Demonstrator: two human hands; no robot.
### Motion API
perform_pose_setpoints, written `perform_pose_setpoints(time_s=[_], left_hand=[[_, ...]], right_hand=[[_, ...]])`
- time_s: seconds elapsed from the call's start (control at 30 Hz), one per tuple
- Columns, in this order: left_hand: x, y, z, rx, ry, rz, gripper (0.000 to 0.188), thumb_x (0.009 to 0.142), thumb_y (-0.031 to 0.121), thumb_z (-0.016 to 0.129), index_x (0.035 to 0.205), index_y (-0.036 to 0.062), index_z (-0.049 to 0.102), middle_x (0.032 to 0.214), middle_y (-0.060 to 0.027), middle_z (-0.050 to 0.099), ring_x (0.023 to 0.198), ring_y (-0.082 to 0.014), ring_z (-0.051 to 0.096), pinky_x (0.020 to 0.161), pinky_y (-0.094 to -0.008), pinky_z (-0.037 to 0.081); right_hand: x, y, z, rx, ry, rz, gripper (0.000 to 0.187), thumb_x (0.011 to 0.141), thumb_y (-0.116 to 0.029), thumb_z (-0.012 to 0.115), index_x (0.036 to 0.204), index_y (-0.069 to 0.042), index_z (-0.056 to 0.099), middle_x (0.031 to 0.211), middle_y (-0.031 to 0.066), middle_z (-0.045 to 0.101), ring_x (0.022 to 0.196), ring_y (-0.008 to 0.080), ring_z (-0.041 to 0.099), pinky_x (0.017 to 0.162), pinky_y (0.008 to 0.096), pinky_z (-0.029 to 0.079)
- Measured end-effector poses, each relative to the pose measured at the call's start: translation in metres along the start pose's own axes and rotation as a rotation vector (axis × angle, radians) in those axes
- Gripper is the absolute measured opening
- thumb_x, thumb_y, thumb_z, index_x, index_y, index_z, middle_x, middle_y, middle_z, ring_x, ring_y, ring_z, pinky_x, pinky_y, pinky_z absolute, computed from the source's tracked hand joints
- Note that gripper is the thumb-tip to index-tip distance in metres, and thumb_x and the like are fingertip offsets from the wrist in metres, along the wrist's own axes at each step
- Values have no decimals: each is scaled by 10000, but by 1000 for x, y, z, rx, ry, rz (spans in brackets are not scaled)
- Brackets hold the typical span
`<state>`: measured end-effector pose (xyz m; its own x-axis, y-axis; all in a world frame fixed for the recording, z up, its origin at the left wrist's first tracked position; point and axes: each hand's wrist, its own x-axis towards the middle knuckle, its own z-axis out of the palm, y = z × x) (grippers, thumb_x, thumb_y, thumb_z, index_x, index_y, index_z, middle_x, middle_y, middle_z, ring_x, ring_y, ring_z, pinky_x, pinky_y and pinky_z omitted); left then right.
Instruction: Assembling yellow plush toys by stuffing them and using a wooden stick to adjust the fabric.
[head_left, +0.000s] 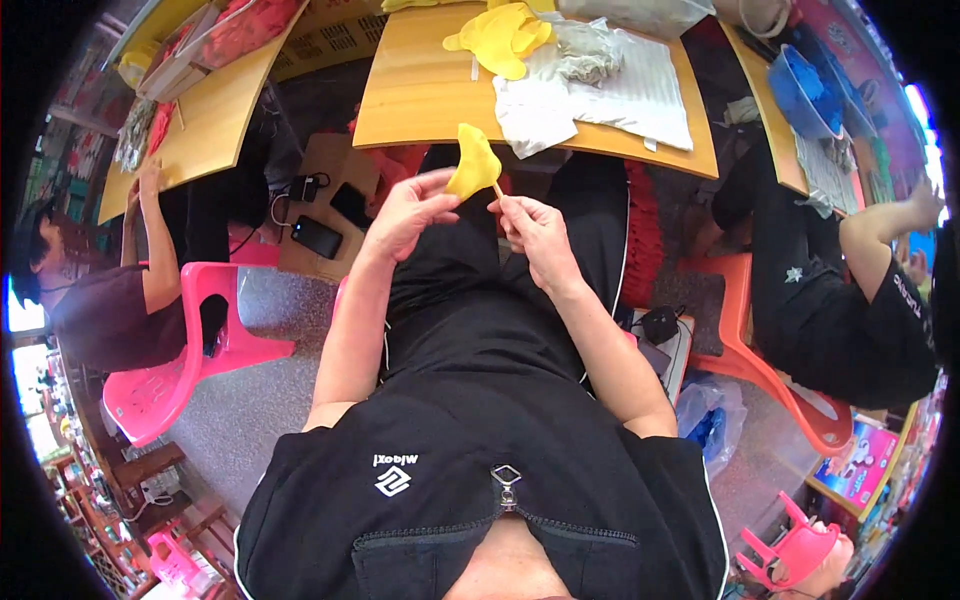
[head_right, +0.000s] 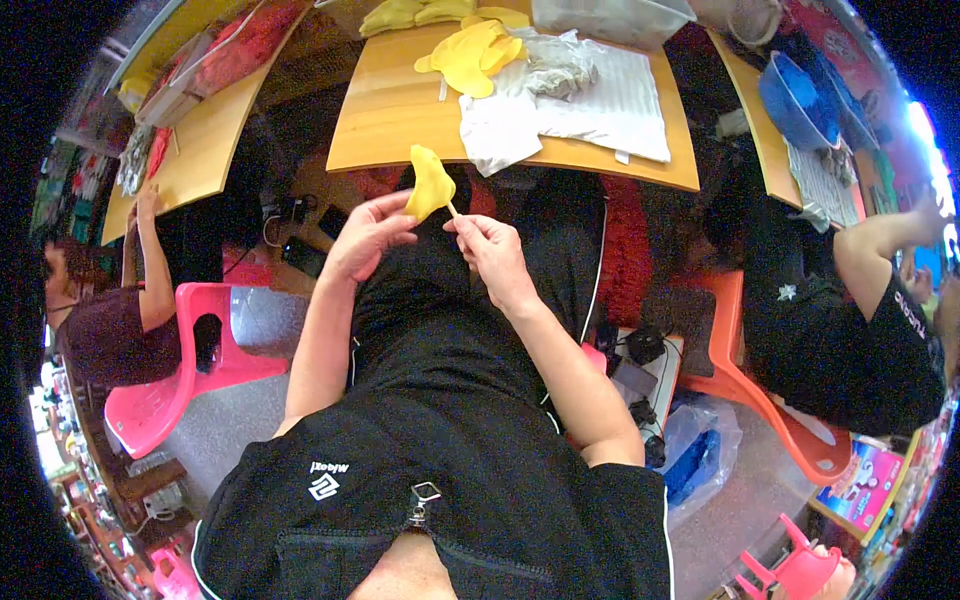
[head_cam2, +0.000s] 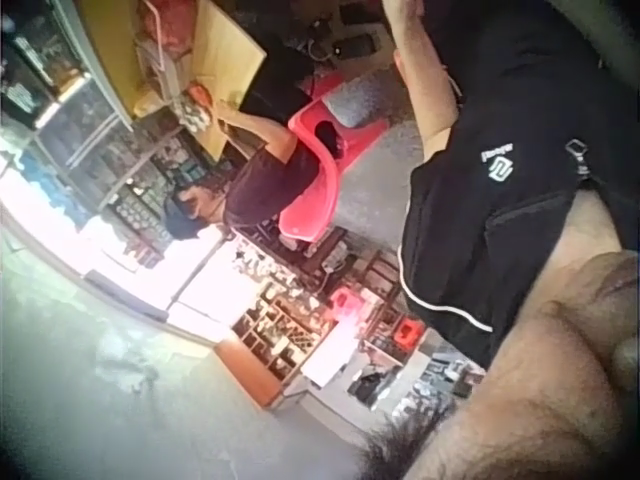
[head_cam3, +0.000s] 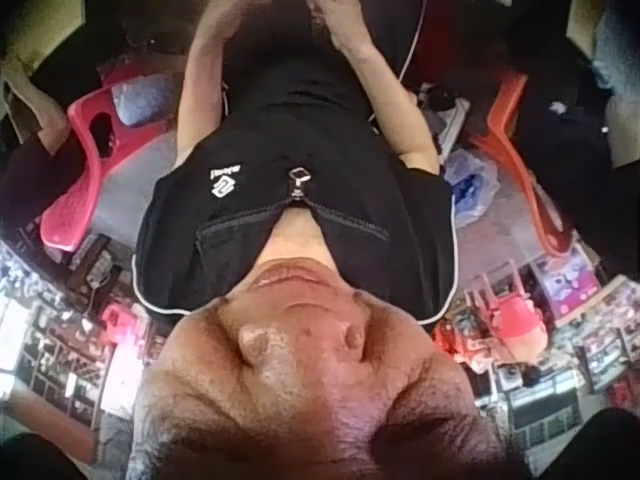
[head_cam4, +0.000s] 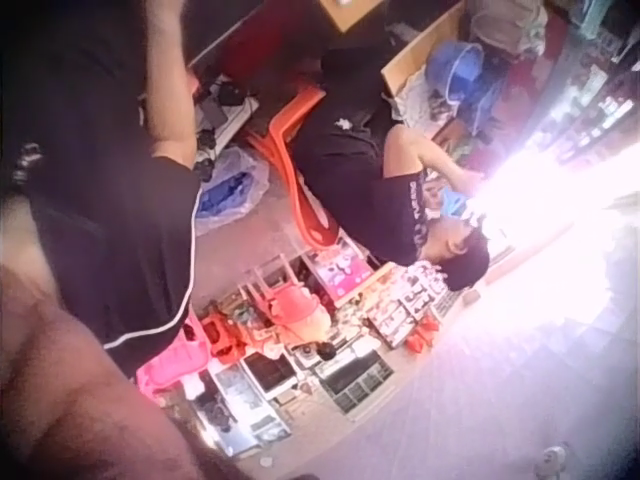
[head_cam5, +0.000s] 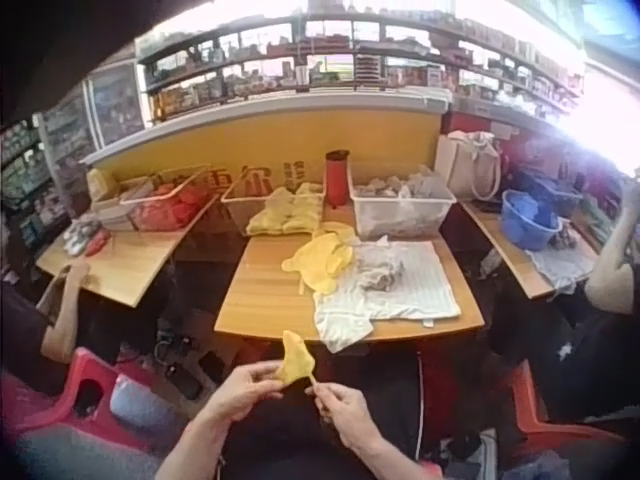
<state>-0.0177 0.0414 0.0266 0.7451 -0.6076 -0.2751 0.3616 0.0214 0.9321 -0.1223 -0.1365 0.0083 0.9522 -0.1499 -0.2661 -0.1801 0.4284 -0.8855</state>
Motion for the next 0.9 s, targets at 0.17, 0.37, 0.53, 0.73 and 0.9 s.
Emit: perform_pose_setpoints(time_s=[0.17, 0.37, 0.53, 0.73, 0.9], left_hand=[[9, 20, 2, -165, 132, 177, 373, 913, 155, 599, 1247, -3, 550, 1254, -97, 573, 1034, -107, 597, 666, -218, 539], [19, 4, 9, -438, 173, 129, 225, 913, 148, 604, 1070, -12, 627, 979, -91, 665, 835, -145, 654, 695, -266, 585], [21, -4, 10, -439, 196, 138, 195, 902, 145, 620, 1003, -19, 652, 936, -80, 666, 822, -143, 652, 733, -298, 588], [21, 4, 14, -470, 193, 213, 195, 898, 151, 628, 986, -19, 660, 932, -79, 668, 827, -146, 655, 747, -310, 584], [13, 4, 14, -352, 195, 160, 193, 880, 143, 653, 980, -22, 664, 925, -85, 674, 811, -142, 658, 730, -300, 580]], right_hand=[[-4, 0, 5, -72, -79, 2, 248, 946, -253, 567, 943, -29, 674, 665, -71, 478, 532, -7, 351, 457, 159, 240], [-4, 0, 9, -99, -77, 28, 248, 944, -260, 570, 944, -35, 674, 658, -77, 474, 530, -9, 346, 453, 157, 238], [-4, 8, 7, -57, -18, 49, 259, 945, -273, 567, 871, -42, 657, 607, -87, 448, 493, -10, 325, 436, 161, 223], [-6, 12, 15, 166, -42, 90, 360, 938, -342, 566, 697, -75, 572, 536, -93, 392, 427, 13, 291, 399, 189, 200], [-6, 8, 14, -50, -9, 114, 360, 936, -364, 567, 717, -78, 568, 535, -88, 379, 432, 8, 276, 412, 180, 191]])
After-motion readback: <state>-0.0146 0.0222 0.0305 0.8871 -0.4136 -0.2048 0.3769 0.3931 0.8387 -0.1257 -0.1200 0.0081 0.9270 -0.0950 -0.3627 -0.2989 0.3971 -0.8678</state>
